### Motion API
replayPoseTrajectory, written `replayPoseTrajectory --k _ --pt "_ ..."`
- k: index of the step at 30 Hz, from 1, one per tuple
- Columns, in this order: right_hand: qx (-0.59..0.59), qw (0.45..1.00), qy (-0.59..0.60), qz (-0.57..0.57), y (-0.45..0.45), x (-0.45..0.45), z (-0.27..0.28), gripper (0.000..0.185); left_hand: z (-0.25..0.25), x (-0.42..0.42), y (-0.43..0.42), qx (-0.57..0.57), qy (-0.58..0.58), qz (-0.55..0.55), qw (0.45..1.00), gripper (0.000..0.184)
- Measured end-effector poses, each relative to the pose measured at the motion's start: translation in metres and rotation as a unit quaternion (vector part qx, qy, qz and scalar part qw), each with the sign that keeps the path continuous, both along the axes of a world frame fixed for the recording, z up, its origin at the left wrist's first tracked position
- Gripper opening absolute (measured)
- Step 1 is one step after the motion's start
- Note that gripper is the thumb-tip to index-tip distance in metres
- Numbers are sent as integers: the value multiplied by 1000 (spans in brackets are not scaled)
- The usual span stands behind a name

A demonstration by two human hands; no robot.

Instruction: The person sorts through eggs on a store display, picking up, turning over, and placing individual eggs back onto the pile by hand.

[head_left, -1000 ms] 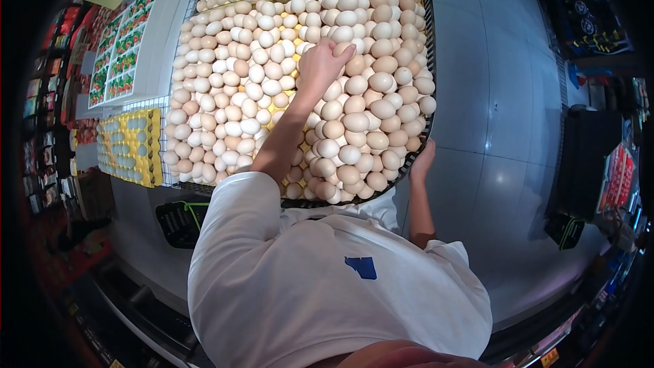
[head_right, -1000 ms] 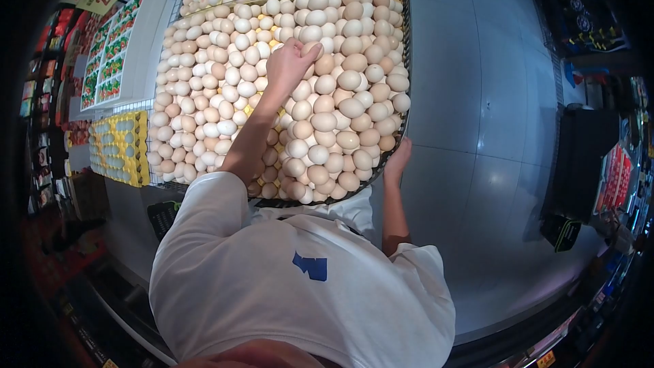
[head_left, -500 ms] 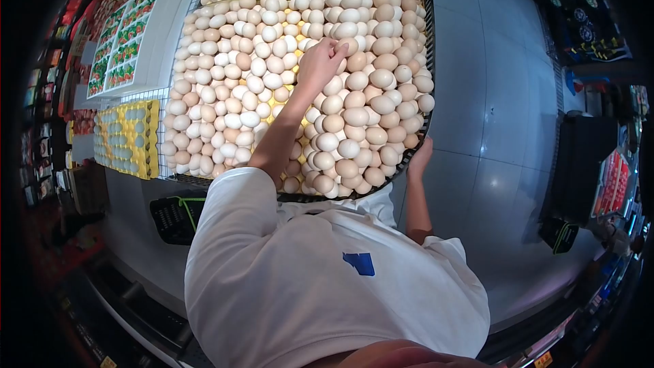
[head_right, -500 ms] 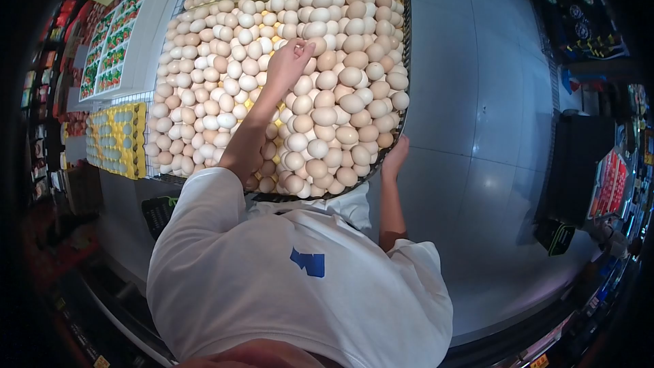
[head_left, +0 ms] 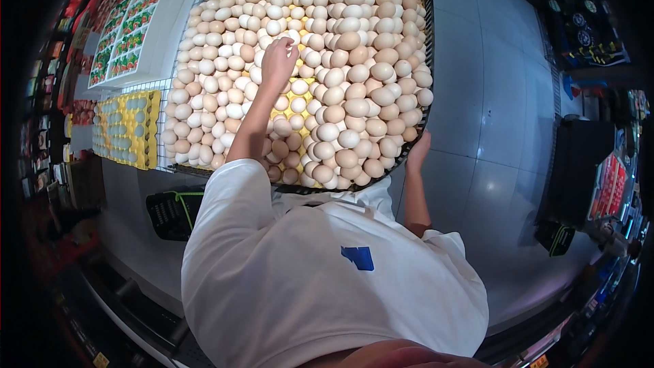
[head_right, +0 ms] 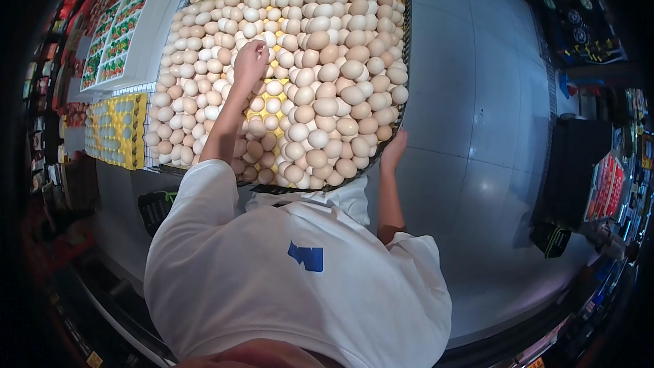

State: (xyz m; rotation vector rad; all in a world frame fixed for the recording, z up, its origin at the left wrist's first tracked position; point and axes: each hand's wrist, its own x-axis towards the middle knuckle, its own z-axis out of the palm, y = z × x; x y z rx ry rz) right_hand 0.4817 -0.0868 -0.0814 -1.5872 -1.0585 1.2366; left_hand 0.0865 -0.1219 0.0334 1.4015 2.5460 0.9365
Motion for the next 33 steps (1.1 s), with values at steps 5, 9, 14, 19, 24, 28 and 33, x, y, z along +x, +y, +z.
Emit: replayPoseTrajectory --k 5,9,14,19,24,28,33 --pt "19 998 -53 -4 3 3 -15 52 -8 -42 10 -2 112 -5 994 23" --pt "28 992 -122 -9 -1 -8 17 53 -15 -68 35 12 150 -12 989 22" --pt "28 985 -159 64 -1 -4 37 47 -28 -89 80 -16 159 -38 986 28" --pt "50 984 -164 53 -1 -7 37 45 -35 -101 122 -45 184 -132 973 43" --pt "43 986 -158 35 -1 -12 49 43 -44 -114 152 -109 245 -187 945 42" --pt "23 987 -150 43 -2 -6 43 43 -54 -125 160 -108 208 -224 946 42" --pt "13 990 -136 42 -3 -6 42 45 -37 -123 159 -170 199 -215 941 42"
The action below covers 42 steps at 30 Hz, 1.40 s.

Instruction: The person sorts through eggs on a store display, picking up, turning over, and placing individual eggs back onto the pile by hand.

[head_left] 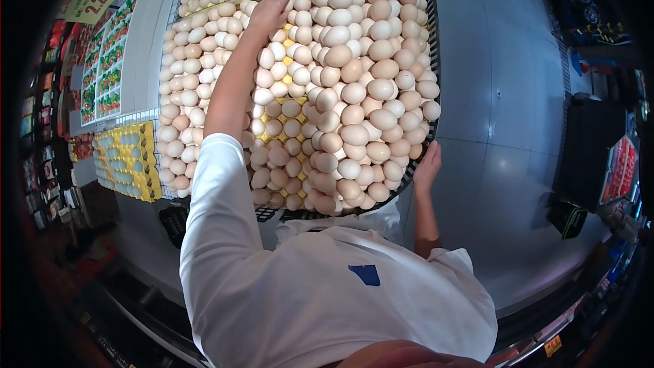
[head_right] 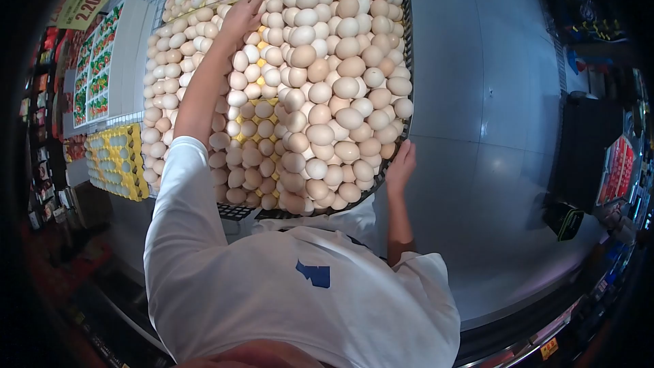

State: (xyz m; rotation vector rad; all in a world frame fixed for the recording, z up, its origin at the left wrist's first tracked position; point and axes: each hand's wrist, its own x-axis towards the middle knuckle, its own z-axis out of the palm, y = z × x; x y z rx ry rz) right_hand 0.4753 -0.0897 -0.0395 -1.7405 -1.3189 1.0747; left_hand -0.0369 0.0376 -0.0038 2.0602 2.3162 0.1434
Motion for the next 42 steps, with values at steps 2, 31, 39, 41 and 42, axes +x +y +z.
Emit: replayPoseTrajectory --k 2,31,39,41,42 --pt "-8 1000 -16 11 1 -1 7 44 7 5 -4 45 -41 49 997 44" --pt "0 999 35 -22 2 -1 -1 41 78 99 76 62 -576 37 814 53" --pt "-5 1000 18 -3 2 2 -7 41 82 136 71 145 -117 -111 976 63" --pt "-9 1000 25 -12 1 1 -4 40 75 134 76 138 -19 -140 980 62" --pt "-8 1000 25 -12 1 1 -3 40 75 135 76 138 -19 -140 980 62"
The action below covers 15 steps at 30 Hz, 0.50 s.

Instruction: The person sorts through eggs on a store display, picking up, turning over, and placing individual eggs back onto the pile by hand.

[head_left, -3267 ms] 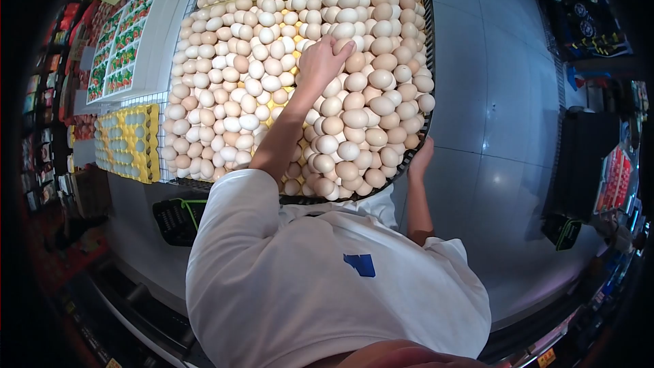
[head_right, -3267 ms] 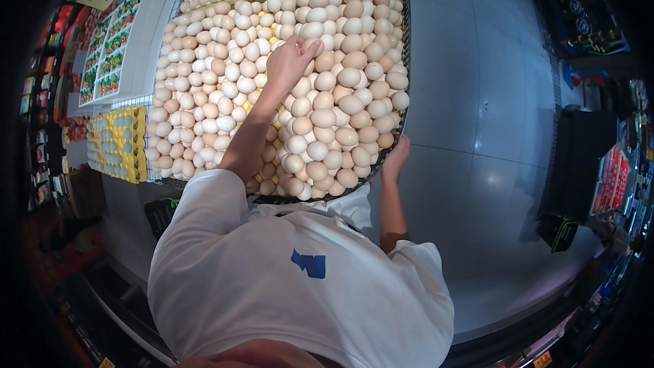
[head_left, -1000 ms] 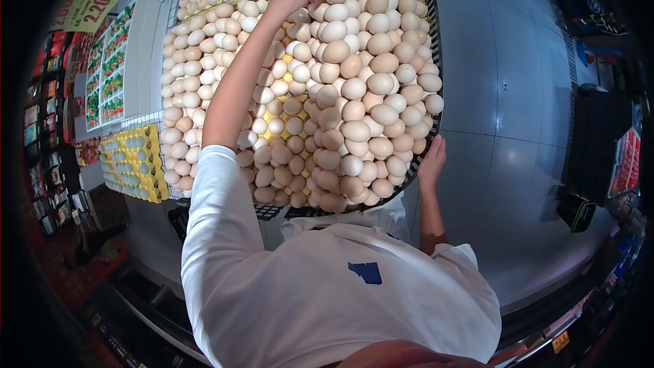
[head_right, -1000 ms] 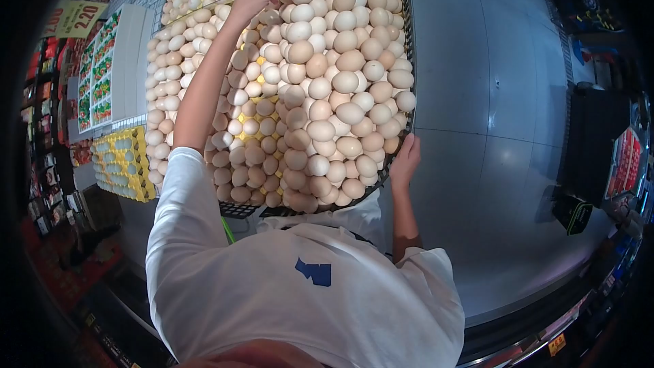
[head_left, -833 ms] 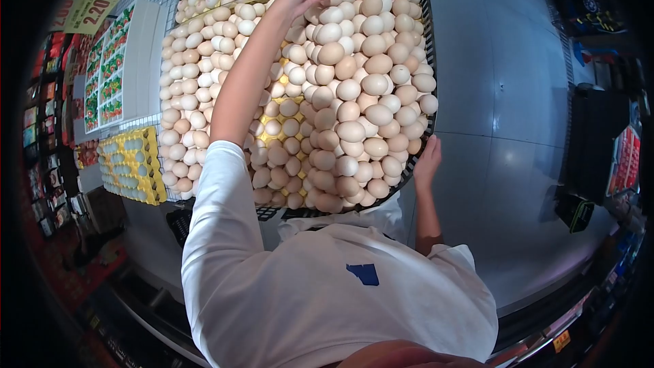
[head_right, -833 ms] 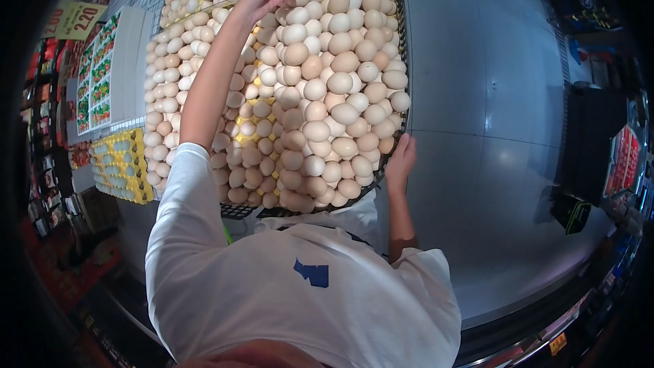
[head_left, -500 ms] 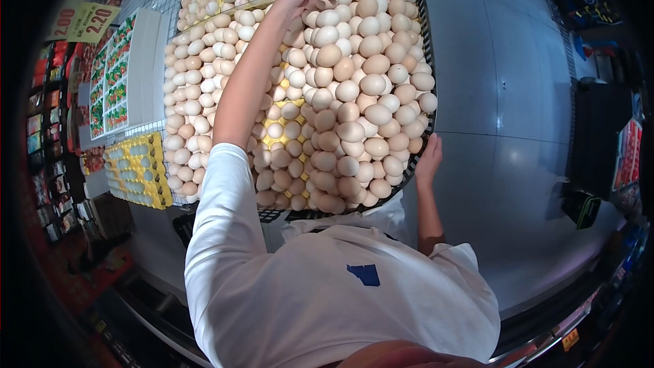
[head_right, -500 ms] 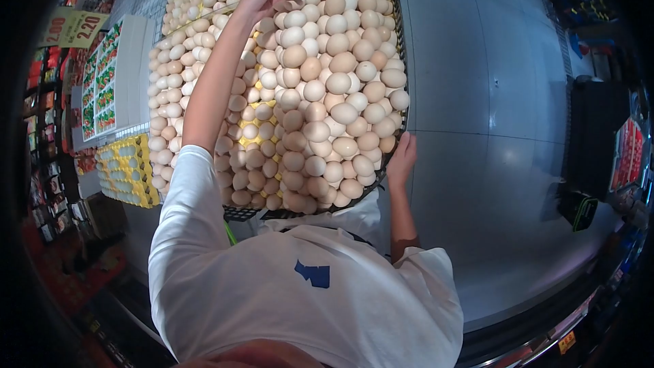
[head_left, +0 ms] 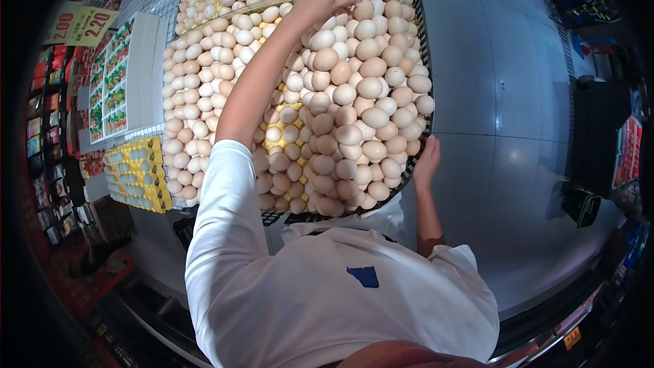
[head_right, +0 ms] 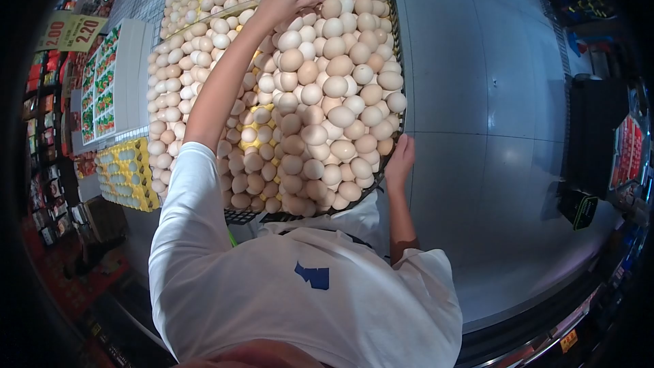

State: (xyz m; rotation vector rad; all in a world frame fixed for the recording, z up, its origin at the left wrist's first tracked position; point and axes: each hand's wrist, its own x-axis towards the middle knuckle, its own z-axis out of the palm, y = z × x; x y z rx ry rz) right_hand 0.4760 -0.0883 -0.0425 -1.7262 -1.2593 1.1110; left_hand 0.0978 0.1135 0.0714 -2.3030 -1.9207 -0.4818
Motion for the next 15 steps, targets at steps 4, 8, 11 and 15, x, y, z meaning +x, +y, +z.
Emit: replayPoseTrajectory --k 4,8,11,15 --pt "-4 1000 2 0 0 -1 5 40 -2 2 -3 -13 6 4 1000 60" --pt "-6 1000 11 -4 0 -2 5 40 -5 4 -5 7 -24 2 1000 61" --pt "-11 1000 9 -2 0 0 1 40 -2 6 -6 -25 -18 3 1000 61" --pt "-10 1000 8 -1 0 -1 3 41 -6 5 -6 -15 -28 7 999 61"
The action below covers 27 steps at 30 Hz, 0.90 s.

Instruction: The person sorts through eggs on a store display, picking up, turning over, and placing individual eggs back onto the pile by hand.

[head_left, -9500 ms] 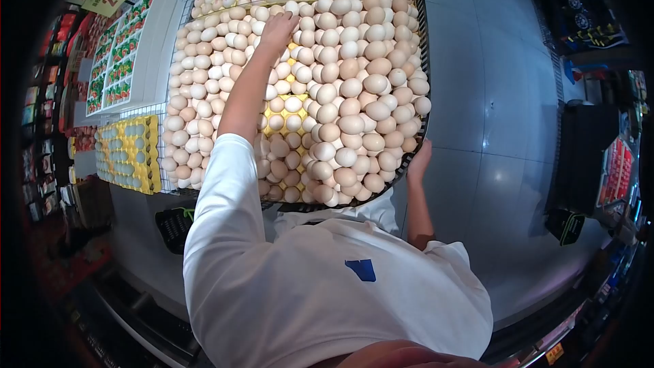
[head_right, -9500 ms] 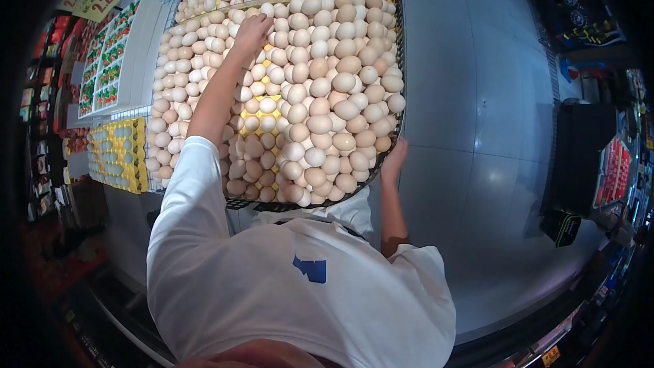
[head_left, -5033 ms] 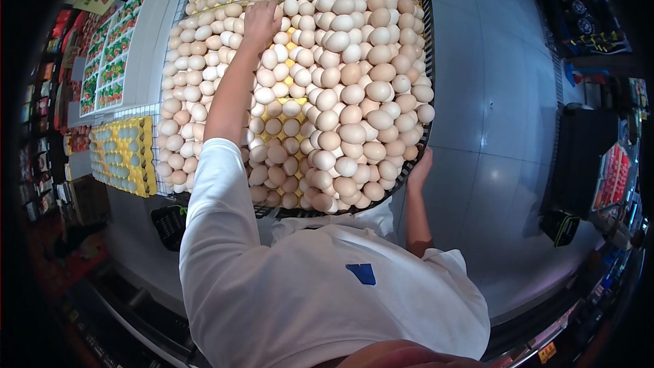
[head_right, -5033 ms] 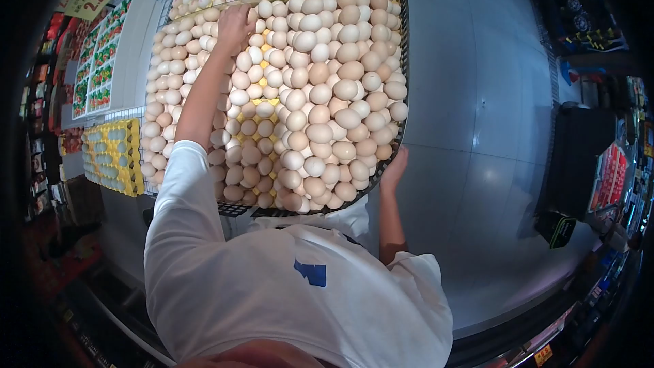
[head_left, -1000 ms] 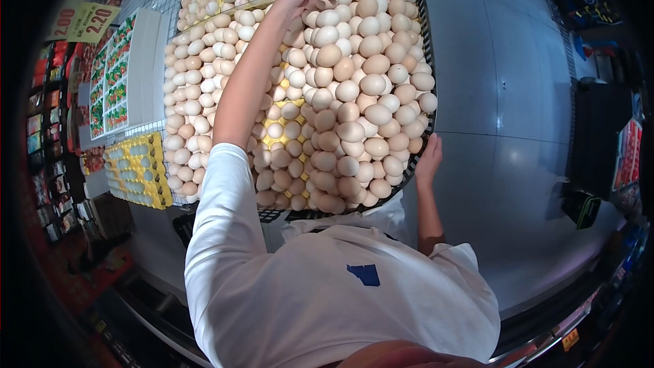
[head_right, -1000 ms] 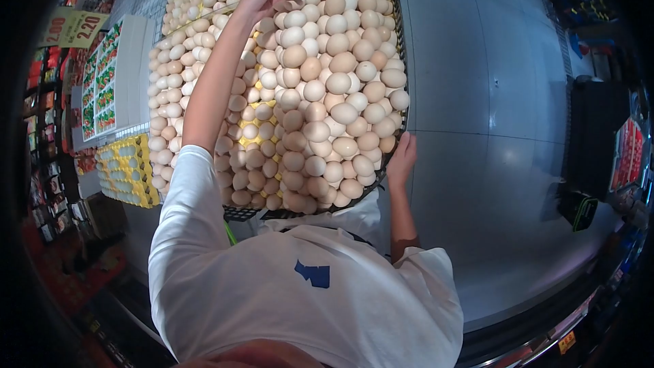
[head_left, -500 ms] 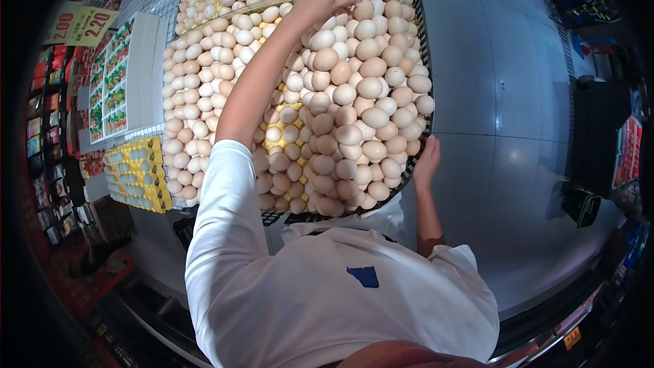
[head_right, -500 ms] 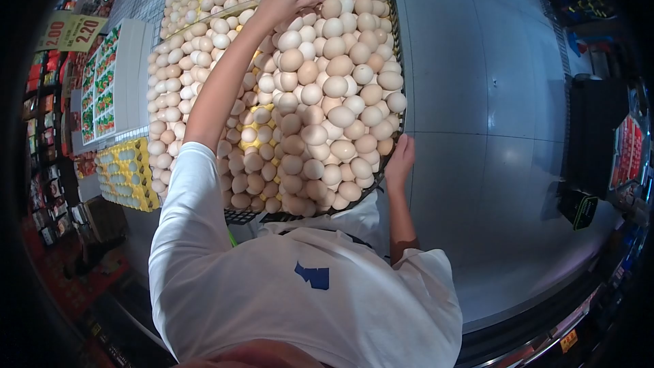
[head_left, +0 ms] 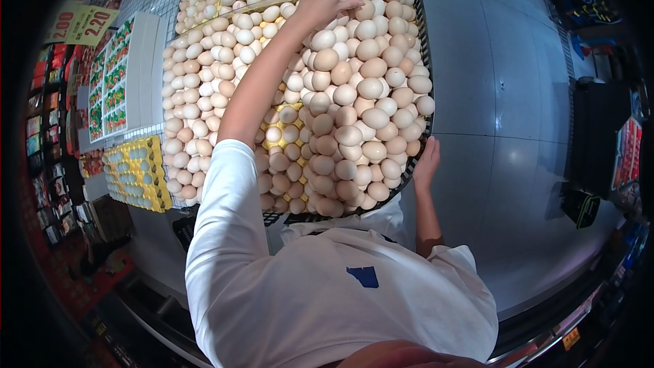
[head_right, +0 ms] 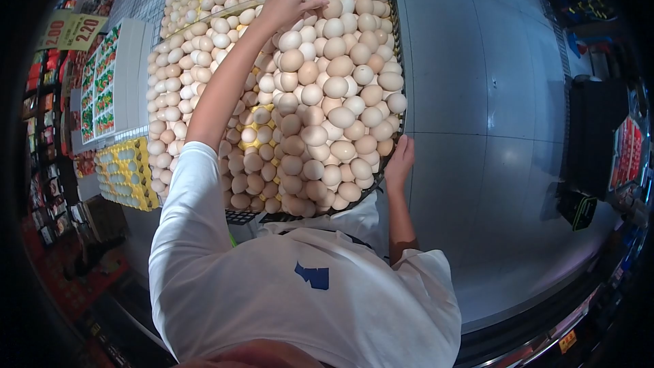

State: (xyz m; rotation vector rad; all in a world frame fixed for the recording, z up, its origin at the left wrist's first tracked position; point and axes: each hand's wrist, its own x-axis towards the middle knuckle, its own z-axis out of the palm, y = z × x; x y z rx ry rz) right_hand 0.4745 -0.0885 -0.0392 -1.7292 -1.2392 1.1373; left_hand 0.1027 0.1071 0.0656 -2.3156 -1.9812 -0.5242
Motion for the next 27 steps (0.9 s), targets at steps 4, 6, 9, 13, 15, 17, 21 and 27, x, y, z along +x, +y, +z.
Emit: replayPoseTrajectory --k 4,6,9,13,15,17,21,27 --pt "-3 1000 3 -1 0 0 -1 42 0 1 -2 -14 -22 15 1000 61" --pt "-2 1000 3 -1 0 1 -2 42 -2 1 -2 -26 -32 22 999 63" --pt "0 1000 5 2 0 1 -1 42 -3 1 -4 -29 -54 22 998 64" --pt "-2 1000 7 3 0 0 2 41 -4 -3 -6 -39 -66 12 997 64" --pt "4 1000 7 2 0 1 -1 41 -3 -4 -6 -38 -67 10 997 64" --pt "2 1000 9 3 0 2 -5 41 0 -7 -9 -48 -72 13 996 61" --pt "-2 1000 17 5 -1 1 -5 42 1 -30 -21 14 -114 11 993 56" --pt "19 1000 14 -5 -2 0 -5 41 -17 -128 -65 -40 -122 180 975 36"
